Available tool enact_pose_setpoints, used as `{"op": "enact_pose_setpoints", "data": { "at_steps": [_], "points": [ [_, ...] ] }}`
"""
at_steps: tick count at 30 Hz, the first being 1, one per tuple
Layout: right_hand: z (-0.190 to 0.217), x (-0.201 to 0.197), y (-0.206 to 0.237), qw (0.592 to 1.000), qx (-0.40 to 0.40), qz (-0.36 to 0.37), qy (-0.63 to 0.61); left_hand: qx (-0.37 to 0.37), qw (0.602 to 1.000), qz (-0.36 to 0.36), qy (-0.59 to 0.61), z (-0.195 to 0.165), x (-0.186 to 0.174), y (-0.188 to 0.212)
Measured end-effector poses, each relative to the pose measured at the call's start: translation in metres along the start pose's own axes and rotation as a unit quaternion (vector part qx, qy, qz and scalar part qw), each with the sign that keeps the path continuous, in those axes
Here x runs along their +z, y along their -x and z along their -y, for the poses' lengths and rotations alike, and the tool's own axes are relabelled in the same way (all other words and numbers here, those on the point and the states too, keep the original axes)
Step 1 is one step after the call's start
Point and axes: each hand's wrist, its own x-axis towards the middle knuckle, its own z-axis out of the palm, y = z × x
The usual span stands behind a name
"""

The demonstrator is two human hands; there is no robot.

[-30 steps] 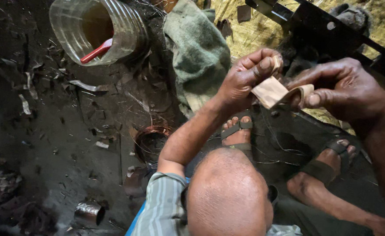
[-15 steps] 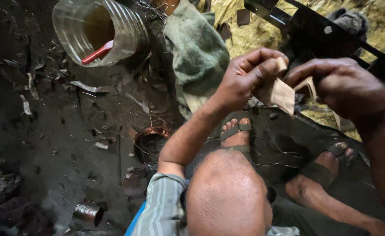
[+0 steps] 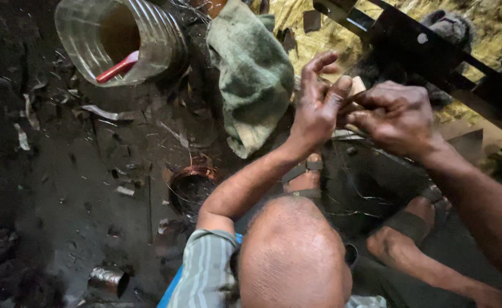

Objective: The person sits on the floor of a cluttered metal workshop and cuts pieces from a cardboard sheet using scissors. They fold the cut cardboard pieces by hand and slot them onto a long metal bar, attaching them one at a time.

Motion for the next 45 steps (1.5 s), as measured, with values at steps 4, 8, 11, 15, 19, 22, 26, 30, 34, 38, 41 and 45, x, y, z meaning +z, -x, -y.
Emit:
{"op": "enact_pose_setpoints", "data": {
  "at_steps": [4, 8, 11, 15, 19, 22, 26, 30, 34, 38, 41, 45],
  "points": [
    [-0.006, -0.001, 0.008, 0.991, -0.025, -0.017, 0.130, 0.275, 0.905, 0.036, -0.322, 0.002, -0.020, 0.008],
    [0.003, 0.000, 0.007, 0.982, -0.089, -0.035, 0.161, 0.051, 0.963, 0.152, -0.218, 0.014, -0.038, 0.021],
    [0.014, -0.005, 0.005, 0.981, -0.108, -0.112, 0.114, 0.018, 0.967, 0.236, -0.093, 0.023, -0.050, 0.018],
    [0.018, -0.020, 0.011, 0.973, -0.072, -0.130, 0.179, -0.067, 0.971, 0.218, 0.072, 0.029, -0.053, 0.021],
    [0.015, -0.004, 0.022, 0.977, -0.062, -0.094, 0.179, 0.115, 0.971, 0.192, -0.090, 0.033, -0.053, 0.013],
    [0.012, 0.010, 0.031, 0.992, -0.058, -0.076, 0.081, 0.116, 0.961, 0.238, -0.079, 0.033, -0.057, 0.005],
    [0.008, 0.018, 0.033, 0.993, -0.074, -0.081, -0.033, 0.159, 0.945, 0.274, -0.082, 0.030, -0.064, -0.002],
    [0.014, 0.026, 0.030, 0.991, -0.081, -0.093, -0.057, 0.142, 0.930, 0.324, -0.096, 0.027, -0.074, -0.007],
    [0.021, 0.028, 0.014, 0.992, 0.004, -0.098, -0.079, 0.129, 0.945, 0.289, -0.087, 0.034, -0.066, -0.013],
    [0.008, 0.006, -0.014, 0.978, -0.133, -0.157, 0.020, 0.214, 0.954, 0.167, -0.125, 0.039, -0.044, -0.027],
    [-0.004, -0.014, -0.023, 0.961, -0.169, -0.184, 0.120, 0.292, 0.935, 0.086, -0.182, 0.028, -0.040, -0.050],
    [-0.030, -0.010, -0.042, 0.945, -0.195, -0.200, 0.169, 0.279, 0.933, 0.107, -0.201, 0.009, -0.046, -0.072]
  ]
}}
